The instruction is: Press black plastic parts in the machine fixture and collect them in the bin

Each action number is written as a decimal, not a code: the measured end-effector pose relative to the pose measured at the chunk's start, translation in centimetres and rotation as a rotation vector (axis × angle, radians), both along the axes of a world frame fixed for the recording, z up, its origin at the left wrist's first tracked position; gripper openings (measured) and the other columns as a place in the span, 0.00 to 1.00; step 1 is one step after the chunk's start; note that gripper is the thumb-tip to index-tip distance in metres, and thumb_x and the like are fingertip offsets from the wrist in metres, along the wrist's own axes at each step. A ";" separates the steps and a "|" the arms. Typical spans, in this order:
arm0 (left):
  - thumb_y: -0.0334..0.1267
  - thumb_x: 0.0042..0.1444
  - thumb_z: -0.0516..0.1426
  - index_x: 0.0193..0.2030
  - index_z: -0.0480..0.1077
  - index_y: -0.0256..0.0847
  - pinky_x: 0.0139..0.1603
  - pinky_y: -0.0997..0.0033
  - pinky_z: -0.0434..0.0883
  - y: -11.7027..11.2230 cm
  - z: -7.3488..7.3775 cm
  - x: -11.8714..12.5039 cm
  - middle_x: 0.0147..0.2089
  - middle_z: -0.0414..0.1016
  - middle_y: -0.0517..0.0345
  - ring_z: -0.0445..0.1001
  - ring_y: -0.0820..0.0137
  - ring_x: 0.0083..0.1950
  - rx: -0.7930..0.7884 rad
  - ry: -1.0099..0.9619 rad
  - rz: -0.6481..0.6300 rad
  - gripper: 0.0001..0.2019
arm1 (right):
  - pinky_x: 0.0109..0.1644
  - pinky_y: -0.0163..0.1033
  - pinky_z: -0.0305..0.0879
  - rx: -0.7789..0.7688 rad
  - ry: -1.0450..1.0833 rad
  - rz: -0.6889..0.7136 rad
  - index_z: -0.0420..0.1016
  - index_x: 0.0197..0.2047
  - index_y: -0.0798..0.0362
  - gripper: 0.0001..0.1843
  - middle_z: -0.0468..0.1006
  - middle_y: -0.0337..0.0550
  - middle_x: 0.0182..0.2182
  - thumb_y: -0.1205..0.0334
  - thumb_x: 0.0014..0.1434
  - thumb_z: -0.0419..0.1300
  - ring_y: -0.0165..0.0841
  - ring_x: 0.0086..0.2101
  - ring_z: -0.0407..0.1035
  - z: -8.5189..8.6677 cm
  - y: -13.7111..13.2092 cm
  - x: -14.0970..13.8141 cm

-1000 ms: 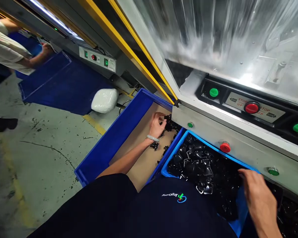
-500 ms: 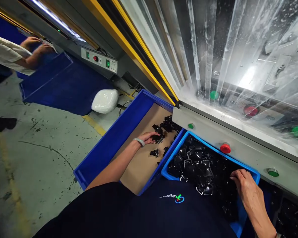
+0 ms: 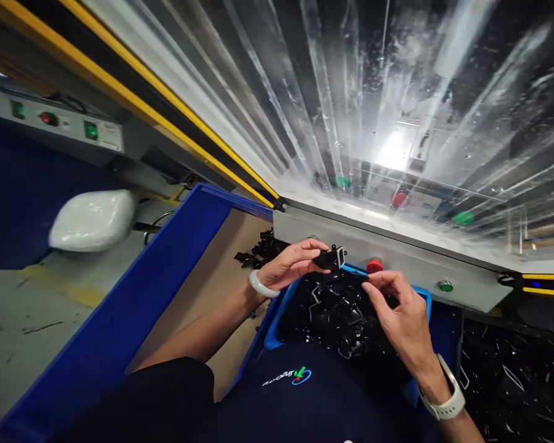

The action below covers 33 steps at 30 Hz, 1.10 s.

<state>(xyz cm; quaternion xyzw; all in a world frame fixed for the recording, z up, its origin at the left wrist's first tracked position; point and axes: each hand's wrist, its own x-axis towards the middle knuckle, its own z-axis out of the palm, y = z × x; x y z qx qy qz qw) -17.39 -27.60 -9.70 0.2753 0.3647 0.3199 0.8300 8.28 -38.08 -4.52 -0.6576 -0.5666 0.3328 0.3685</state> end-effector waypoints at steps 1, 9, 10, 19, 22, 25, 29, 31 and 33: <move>0.41 0.52 0.76 0.44 0.82 0.36 0.50 0.61 0.83 -0.2 0.5 1.1 0.49 0.81 0.48 0.81 0.63 0.48 0.021 -0.002 -0.023 0.16 | 0.43 0.39 0.78 0.011 0.024 -0.002 0.80 0.45 0.48 0.15 0.85 0.43 0.39 0.45 0.67 0.66 0.34 0.36 0.80 0.4 0.5 -0.5; 0.50 0.54 0.75 0.48 0.81 0.38 0.49 0.61 0.81 -0.7 0.9 6.1 0.49 0.83 0.49 0.84 0.64 0.43 0.131 0.052 -0.013 0.21 | 0.46 0.42 0.78 -0.066 0.090 -0.037 0.81 0.42 0.50 0.17 0.85 0.45 0.38 0.44 0.65 0.68 0.35 0.38 0.80 0.9 2.9 0.8; 0.51 0.55 0.74 0.48 0.81 0.38 0.50 0.60 0.81 -0.6 0.9 6.5 0.50 0.83 0.48 0.84 0.63 0.44 0.154 0.053 -0.005 0.21 | 0.46 0.43 0.79 -0.072 0.104 -0.041 0.81 0.42 0.51 0.18 0.85 0.45 0.38 0.43 0.64 0.68 0.35 0.38 0.80 0.9 3.1 1.1; 0.41 0.64 0.68 0.48 0.83 0.42 0.50 0.62 0.77 3.4 4.1 8.7 0.44 0.81 0.51 0.79 0.63 0.47 1.050 0.436 0.095 0.09 | 0.47 0.42 0.76 -0.042 0.082 0.073 0.82 0.45 0.52 0.17 0.85 0.44 0.39 0.46 0.65 0.68 0.34 0.38 0.79 2.3 7.7 3.6; 0.36 0.66 0.66 0.45 0.83 0.40 0.46 0.65 0.76 7.6 6.0 9.2 0.43 0.81 0.52 0.79 0.67 0.44 1.184 0.463 0.183 0.04 | 0.46 0.42 0.75 0.078 -0.058 0.108 0.82 0.47 0.53 0.15 0.85 0.44 0.39 0.50 0.69 0.65 0.33 0.38 0.79 5.5 13.4 4.8; 0.33 0.65 0.67 0.42 0.81 0.37 0.38 0.70 0.75 12.9 7.9 10.7 0.43 0.81 0.53 0.77 0.72 0.37 1.142 0.473 0.298 0.02 | 0.62 0.49 0.69 0.307 -0.417 -0.154 0.79 0.56 0.56 0.18 0.83 0.52 0.52 0.52 0.72 0.61 0.36 0.53 0.75 8.9 21.5 5.5; 0.29 0.66 0.66 0.39 0.77 0.35 0.34 0.72 0.76 19.2 10.7 14.2 0.42 0.80 0.55 0.73 0.77 0.33 0.932 0.448 0.372 0.04 | 0.65 0.61 0.57 0.096 -0.646 -0.306 0.60 0.68 0.82 0.46 0.67 0.76 0.65 0.42 0.69 0.57 0.53 0.67 0.61 11.5 31.0 5.8; 0.28 0.68 0.64 0.38 0.75 0.34 0.35 0.70 0.77 21.6 12.2 15.8 0.41 0.80 0.54 0.73 0.76 0.34 0.827 0.460 0.377 0.05 | 0.61 0.54 0.61 0.086 -0.664 -0.215 0.62 0.65 0.87 0.48 0.73 0.72 0.60 0.41 0.70 0.52 0.46 0.62 0.68 12.2 32.1 6.1; 0.29 0.70 0.63 0.37 0.75 0.34 0.41 0.66 0.79 23.6 13.5 17.2 0.41 0.80 0.53 0.75 0.74 0.37 0.765 0.474 0.377 0.07 | 0.57 0.47 0.65 0.227 -0.635 -0.115 0.70 0.64 0.78 0.42 0.79 0.61 0.53 0.41 0.70 0.57 0.36 0.53 0.73 12.6 29.7 7.1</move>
